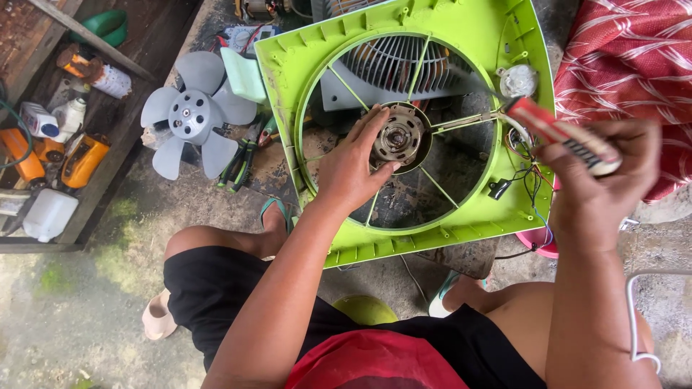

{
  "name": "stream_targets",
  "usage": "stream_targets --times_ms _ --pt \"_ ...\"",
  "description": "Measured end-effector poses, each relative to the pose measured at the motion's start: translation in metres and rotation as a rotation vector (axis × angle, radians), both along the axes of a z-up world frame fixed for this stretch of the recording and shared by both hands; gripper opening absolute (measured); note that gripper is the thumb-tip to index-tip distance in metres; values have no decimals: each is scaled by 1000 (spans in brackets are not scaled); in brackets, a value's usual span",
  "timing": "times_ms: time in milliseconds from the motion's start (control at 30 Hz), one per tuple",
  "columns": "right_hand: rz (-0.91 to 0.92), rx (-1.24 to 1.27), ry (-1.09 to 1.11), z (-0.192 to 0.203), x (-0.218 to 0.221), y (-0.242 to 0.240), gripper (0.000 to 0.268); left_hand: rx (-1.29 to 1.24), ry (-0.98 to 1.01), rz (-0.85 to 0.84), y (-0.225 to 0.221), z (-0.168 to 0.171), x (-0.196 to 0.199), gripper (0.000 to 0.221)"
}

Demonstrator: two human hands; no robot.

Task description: Disassembling a fan motor housing using a screwdriver for repair.

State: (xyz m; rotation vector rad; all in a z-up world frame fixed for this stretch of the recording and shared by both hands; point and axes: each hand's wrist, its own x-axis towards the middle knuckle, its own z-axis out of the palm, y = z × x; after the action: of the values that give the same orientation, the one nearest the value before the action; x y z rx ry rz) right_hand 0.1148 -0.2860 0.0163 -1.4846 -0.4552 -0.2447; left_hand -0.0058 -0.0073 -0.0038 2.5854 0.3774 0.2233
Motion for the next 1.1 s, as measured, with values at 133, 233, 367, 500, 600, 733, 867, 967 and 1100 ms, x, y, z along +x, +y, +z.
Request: stream_targets --times_ms 133,233,367,500,600,733,867,967,1100 --pt "113 -121 108 -5 -25 20 47 88 -44 8 0 -8 1 87" --pt "206 -154 155 -7 -40 33 44 12 -25 46 -2 -5 1 88" --pt "149 -205 140 -15 -44 33 42 -29 -60 45 -2 -11 0 92" --pt "117 -236 106 -15 -39 27 38 -62 -141 23 -4 -12 -4 97" --pt "54 -253 32 -15 -37 24 39 -62 -214 -19 -8 -4 -7 84" --pt "139 -262 101 -17 -34 27 37 112 -432 -118 -5 -12 -1 53" --pt "137 -328 22 -35 -24 26 36 218 -483 -129 -6 -14 9 22" --pt "146 -249 -30 -40 -20 25 37 301 -488 -122 -5 -18 16 11" --pt "97 -281 -48 -18 -34 24 35 315 -454 -125 -8 -24 17 16"
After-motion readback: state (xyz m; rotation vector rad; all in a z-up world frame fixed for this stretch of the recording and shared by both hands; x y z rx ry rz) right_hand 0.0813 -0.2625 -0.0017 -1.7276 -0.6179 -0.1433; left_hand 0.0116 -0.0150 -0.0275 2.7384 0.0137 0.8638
